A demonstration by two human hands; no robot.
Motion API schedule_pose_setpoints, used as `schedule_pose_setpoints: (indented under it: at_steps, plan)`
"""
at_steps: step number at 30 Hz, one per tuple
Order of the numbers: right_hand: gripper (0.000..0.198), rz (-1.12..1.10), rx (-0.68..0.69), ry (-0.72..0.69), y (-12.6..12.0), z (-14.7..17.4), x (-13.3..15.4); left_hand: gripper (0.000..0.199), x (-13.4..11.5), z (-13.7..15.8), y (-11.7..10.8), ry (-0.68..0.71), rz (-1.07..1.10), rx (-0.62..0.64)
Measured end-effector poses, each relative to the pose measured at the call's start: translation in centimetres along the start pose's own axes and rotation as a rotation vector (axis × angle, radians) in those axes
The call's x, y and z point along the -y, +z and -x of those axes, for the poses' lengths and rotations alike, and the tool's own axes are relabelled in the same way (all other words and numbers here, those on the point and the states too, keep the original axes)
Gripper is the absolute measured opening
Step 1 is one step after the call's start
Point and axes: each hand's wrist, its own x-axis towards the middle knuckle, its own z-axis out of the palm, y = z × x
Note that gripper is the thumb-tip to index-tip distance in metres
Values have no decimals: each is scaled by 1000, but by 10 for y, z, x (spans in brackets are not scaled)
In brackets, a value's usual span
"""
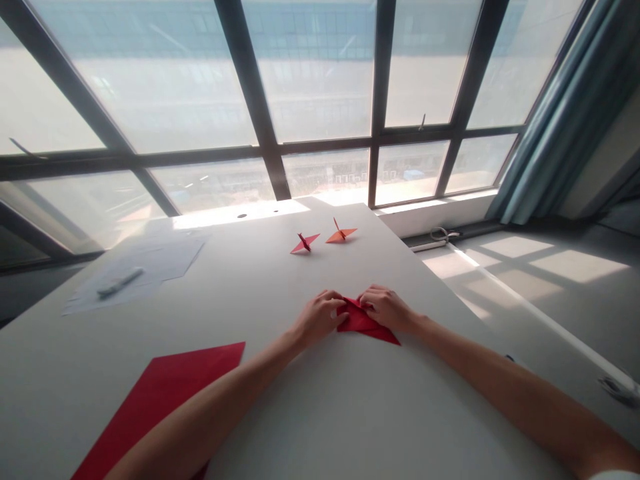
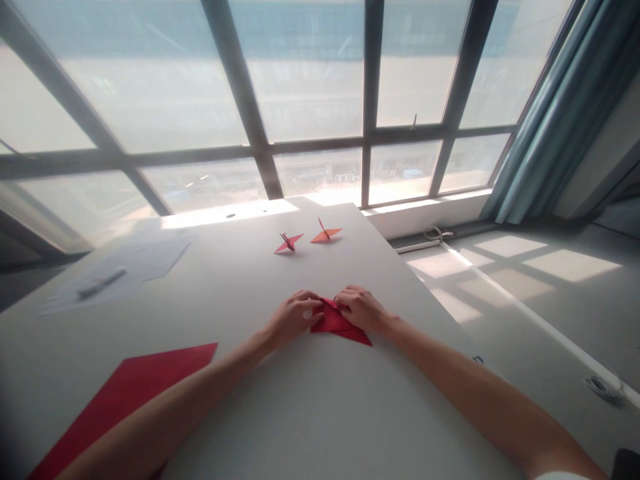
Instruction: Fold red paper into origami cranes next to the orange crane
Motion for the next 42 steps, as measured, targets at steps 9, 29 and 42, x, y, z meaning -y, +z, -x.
schedule_pose_setpoints:
  at_steps: [9, 29, 42]
  plan:
    - [26, 129, 100, -180, -14, -1, 7, 18, 1, 3, -1, -11, -55, -49]
    - [27, 167, 147, -252, -19, 1, 8, 22, -7, 7, -5, -4, -210, -21]
    - [27, 222, 180, -271, -22, 0, 11, 36, -5, 7, -5, 24, -246, 42]
